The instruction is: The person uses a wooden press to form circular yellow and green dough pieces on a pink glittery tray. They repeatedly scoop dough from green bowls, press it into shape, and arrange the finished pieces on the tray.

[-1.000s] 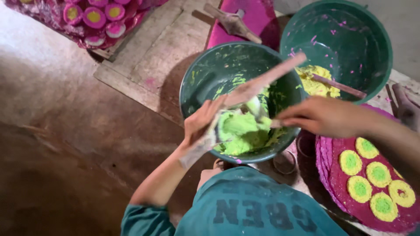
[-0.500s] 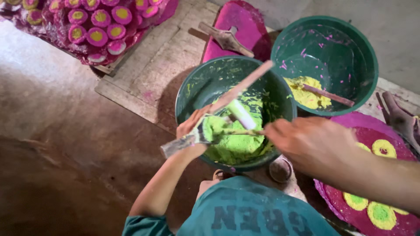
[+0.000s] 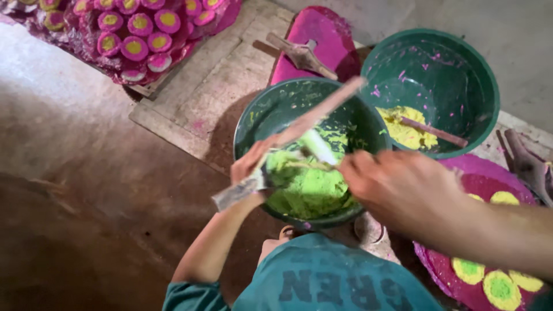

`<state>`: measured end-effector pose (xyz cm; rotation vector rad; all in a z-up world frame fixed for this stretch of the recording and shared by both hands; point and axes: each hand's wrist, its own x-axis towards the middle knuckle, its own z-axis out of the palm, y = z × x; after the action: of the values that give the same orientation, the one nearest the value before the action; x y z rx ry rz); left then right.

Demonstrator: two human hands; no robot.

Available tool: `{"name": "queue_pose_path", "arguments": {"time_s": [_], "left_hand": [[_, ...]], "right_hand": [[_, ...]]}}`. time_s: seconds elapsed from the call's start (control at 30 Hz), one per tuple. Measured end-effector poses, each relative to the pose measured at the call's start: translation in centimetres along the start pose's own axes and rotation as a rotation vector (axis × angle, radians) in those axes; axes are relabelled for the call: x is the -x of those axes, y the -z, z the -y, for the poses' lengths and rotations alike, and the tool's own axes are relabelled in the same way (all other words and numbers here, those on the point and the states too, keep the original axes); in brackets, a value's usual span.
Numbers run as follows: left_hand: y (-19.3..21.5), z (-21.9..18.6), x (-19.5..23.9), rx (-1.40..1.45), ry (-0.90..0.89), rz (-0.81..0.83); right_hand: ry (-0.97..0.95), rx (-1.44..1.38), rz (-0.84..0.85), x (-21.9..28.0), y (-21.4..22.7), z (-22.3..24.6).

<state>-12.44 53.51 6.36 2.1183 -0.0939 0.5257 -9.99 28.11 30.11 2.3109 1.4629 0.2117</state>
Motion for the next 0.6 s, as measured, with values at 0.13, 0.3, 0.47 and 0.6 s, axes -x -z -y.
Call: {"name": "queue_pose_path", "arguments": {"time_s": [0.13, 0.3, 0.47, 0.6], "left_hand": [[-2.0, -1.1, -0.4, -0.157, -0.06, 0.132], [-3.4, 0.8, 1.2, -0.167, -0.112, 0.149], [-1.0, 2.7, 0.0, -0.238, -0.019, -0.152], [-2.1, 0.0, -1.7, -0.221, 0.014, -0.385]], "right_hand": [[0.122, 0.102, 0.053, -4.2, -6.1, 3.5], [0.195, -0.105, 0.086, -2.9, -8.8, 3.7], [-0.23, -0.428, -0.045, 2.2, -5.9, -1.1], [-0.255, -0.959, -0.461, -2.5, -12.2, 1.5]]}}
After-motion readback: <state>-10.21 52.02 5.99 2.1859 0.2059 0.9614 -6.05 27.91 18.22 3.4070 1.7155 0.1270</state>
